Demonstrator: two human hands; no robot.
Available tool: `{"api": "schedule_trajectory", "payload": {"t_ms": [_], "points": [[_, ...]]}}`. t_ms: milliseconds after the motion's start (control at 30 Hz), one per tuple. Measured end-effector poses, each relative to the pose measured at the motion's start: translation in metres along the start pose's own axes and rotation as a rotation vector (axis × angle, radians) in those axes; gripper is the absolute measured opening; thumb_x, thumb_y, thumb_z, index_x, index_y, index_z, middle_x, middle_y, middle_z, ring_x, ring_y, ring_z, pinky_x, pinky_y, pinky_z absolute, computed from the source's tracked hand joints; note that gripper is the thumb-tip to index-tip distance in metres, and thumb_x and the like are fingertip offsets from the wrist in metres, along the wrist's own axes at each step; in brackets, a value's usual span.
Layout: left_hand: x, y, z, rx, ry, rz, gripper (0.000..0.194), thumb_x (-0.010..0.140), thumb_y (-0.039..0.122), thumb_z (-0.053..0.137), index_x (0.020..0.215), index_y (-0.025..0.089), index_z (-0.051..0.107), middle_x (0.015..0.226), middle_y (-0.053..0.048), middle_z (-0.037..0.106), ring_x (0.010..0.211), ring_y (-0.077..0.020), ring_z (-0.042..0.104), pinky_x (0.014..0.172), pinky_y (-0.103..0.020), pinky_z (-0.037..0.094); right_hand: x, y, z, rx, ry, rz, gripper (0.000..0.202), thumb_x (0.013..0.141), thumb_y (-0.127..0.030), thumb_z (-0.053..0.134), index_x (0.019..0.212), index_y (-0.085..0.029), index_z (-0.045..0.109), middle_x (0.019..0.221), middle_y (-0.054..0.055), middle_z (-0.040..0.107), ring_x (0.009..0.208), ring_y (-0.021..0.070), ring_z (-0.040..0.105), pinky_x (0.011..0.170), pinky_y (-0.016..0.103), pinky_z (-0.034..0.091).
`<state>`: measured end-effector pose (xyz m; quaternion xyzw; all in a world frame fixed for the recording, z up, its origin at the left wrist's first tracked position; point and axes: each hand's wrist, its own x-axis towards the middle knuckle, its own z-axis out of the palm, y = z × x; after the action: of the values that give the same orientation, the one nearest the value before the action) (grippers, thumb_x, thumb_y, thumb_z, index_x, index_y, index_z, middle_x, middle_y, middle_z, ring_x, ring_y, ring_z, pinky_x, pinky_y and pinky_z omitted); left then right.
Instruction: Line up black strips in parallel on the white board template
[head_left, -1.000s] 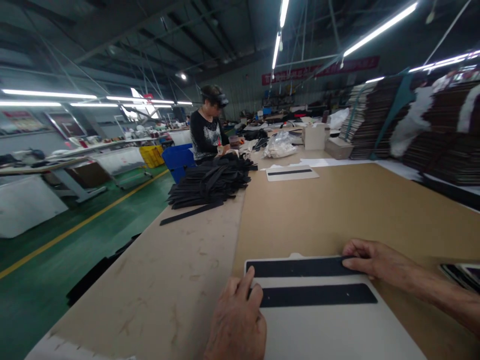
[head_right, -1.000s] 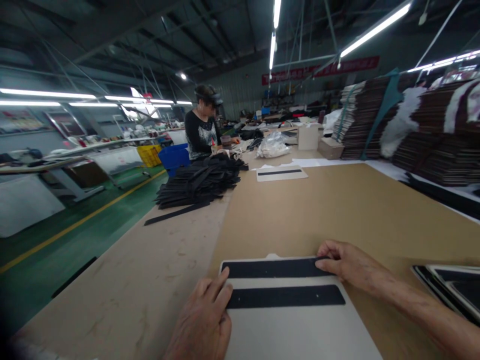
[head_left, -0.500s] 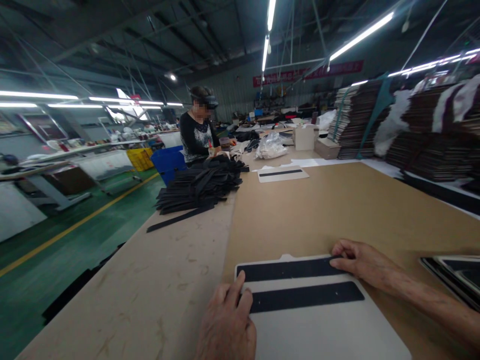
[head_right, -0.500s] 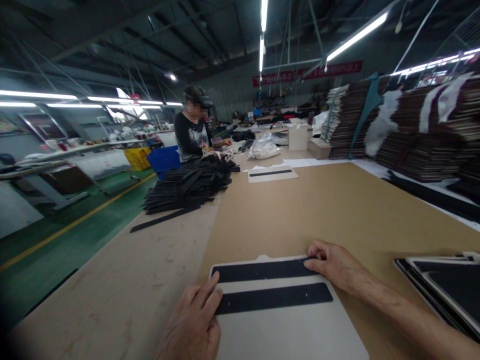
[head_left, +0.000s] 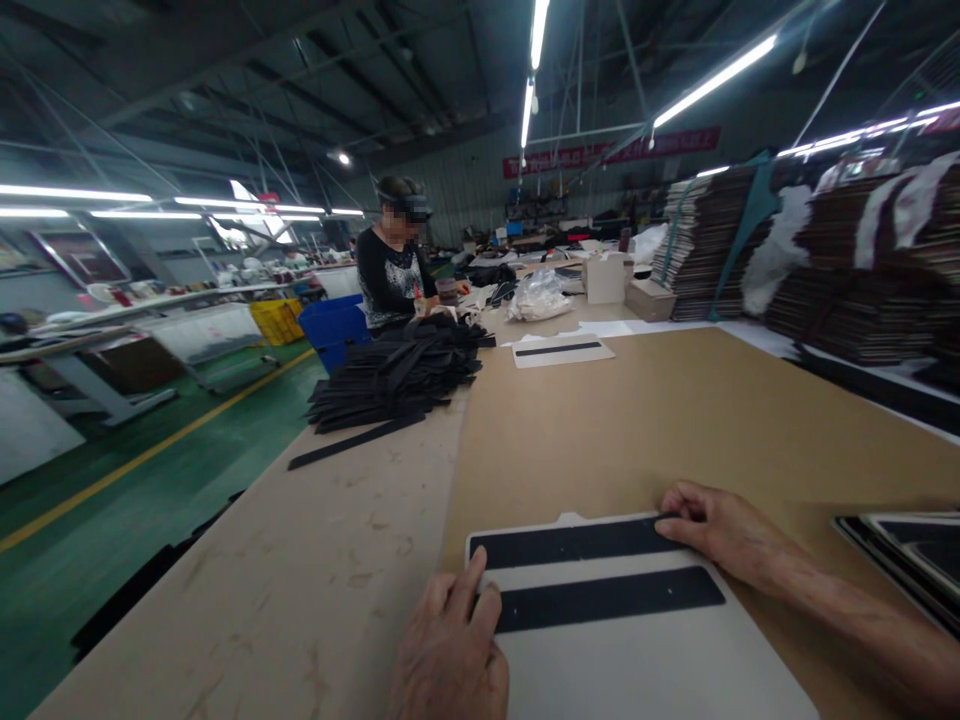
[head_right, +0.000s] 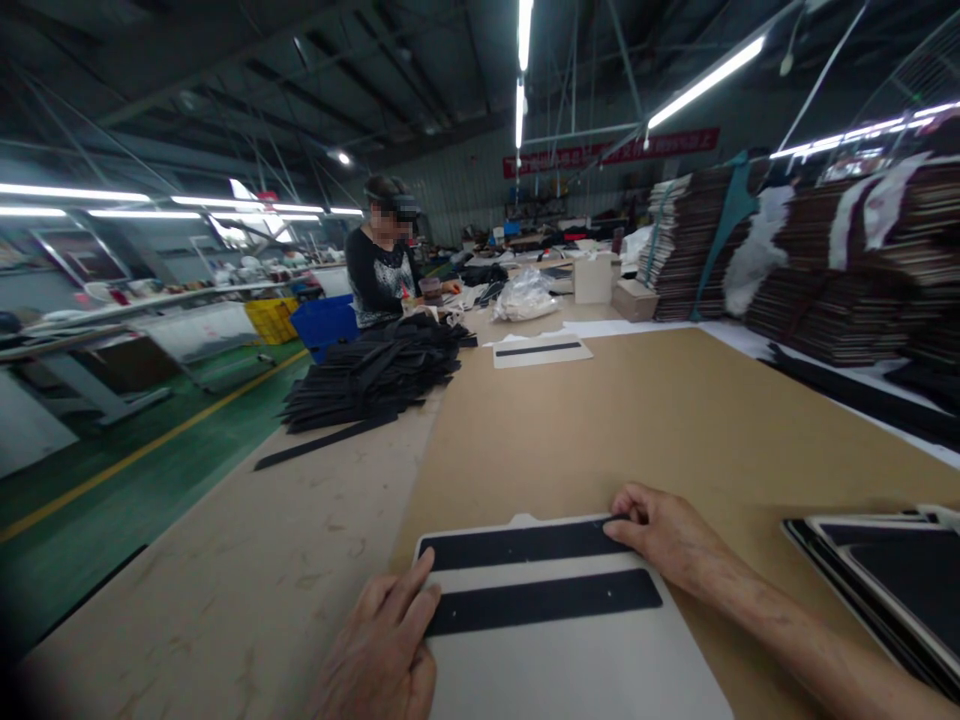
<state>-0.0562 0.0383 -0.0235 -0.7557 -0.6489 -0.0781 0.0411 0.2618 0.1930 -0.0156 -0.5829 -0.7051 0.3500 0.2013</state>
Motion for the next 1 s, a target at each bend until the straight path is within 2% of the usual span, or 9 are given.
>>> {"api": "schedule_trajectory", "payload": {"t_ms": [167,300,467,567,633,733,833,900,1000], "points": [[0.0,0.0,0.0,-0.021,-0.007,-0.002,0.051,0.071,0.007,0.05,0.117,0.02,0.066,0.147,-0.005,0.051,0.116,-0.0264,0.054,0.101,-0.04,0.049,0.0,0.001,0.001,-0.147,0.007,-0.014,0.017,0.078,-0.041,0.055,0.079,-0.024,0.053,0.068,-0.002,0.059,0.065,0.0157,0.054,0.06,0.028,0.038],[0.001,0.003,-0.005,-0.06,-0.011,-0.036,0.051,0.072,0.005,0.048,0.118,0.019,0.066,0.147,-0.005,0.051,0.117,-0.0256,0.053,0.103,-0.04,0.047,0.0,0.001,-0.001,-0.304,0.08,-0.085,0.015,0.079,-0.036,0.059,0.082,-0.024,0.052,0.076,-0.001,0.063,0.07,0.0165,0.057,0.065,0.028,0.039],[0.004,0.014,-0.018,-0.086,-0.065,-0.085,0.048,0.085,0.012,0.043,0.13,0.014,0.06,0.144,-0.009,0.053,0.121,-0.0268,0.053,0.107,-0.043,0.045,-0.002,-0.006,0.0,-0.407,-0.006,-0.181,0.009,0.087,-0.027,0.052,0.08,-0.023,0.056,0.08,0.001,0.068,0.075,0.0178,0.062,0.068,0.029,0.041],[0.013,0.024,-0.034,-0.059,-0.159,-0.122,0.055,0.095,0.037,0.047,0.145,0.015,0.045,0.146,-0.015,0.051,0.129,-0.0341,0.048,0.107,-0.051,0.043,-0.009,-0.019,0.004,-0.566,-0.017,-0.297,0.024,0.088,-0.013,0.043,0.089,-0.022,0.065,0.093,0.005,0.072,0.085,0.0207,0.067,0.073,0.031,0.043],[0.022,0.03,-0.047,-0.048,-0.212,-0.111,0.067,0.093,0.056,0.05,0.149,0.019,0.041,0.141,-0.018,0.054,0.129,-0.0382,0.048,0.105,-0.055,0.043,-0.017,-0.032,0.01,-0.729,-0.028,-0.359,0.039,0.085,-0.003,0.039,0.101,-0.023,0.069,0.097,0.007,0.072,0.087,0.0233,0.069,0.072,0.032,0.045],[0.035,0.037,-0.06,-0.011,-0.245,-0.065,0.075,0.087,0.072,0.049,0.144,0.023,0.048,0.128,-0.02,0.061,0.12,-0.0395,0.054,0.1,-0.056,0.045,-0.031,-0.054,0.022,-0.961,-0.065,-0.439,0.064,0.083,0.001,0.039,0.136,-0.031,0.057,0.094,0.01,0.072,0.082,0.0261,0.071,0.066,0.033,0.047],[0.041,0.038,-0.058,0.019,-0.222,-0.038,0.076,0.084,0.076,0.049,0.138,0.023,0.056,0.121,-0.02,0.062,0.115,-0.0388,0.057,0.097,-0.055,0.046,-0.039,-0.066,0.033,-1.113,-0.068,-0.49,0.075,0.085,0.0,0.041,0.148,-0.039,0.042,0.093,0.013,0.071,0.079,0.0284,0.071,0.063,0.034,0.048],[0.041,0.036,-0.051,0.027,-0.181,-0.032,0.071,0.086,0.072,0.051,0.136,0.023,0.058,0.119,-0.018,0.062,0.114,-0.0374,0.057,0.097,-0.054,0.046,-0.039,-0.064,0.036,-1.122,-0.043,-0.501,0.074,0.083,0.0,0.041,0.147,-0.038,0.046,0.095,0.014,0.071,0.082,0.0301,0.07,0.063,0.035,0.049],[0.038,0.03,-0.041,0.027,-0.123,-0.027,0.063,0.089,0.066,0.053,0.134,0.023,0.058,0.12,-0.017,0.06,0.114,-0.0359,0.056,0.096,-0.053,0.045,-0.035,-0.047,0.033,-1.042,0.007,-0.531,0.073,0.079,0.002,0.041,0.141,-0.033,0.054,0.103,0.015,0.069,0.086,0.0287,0.068,0.063,0.034,0.05]]}}
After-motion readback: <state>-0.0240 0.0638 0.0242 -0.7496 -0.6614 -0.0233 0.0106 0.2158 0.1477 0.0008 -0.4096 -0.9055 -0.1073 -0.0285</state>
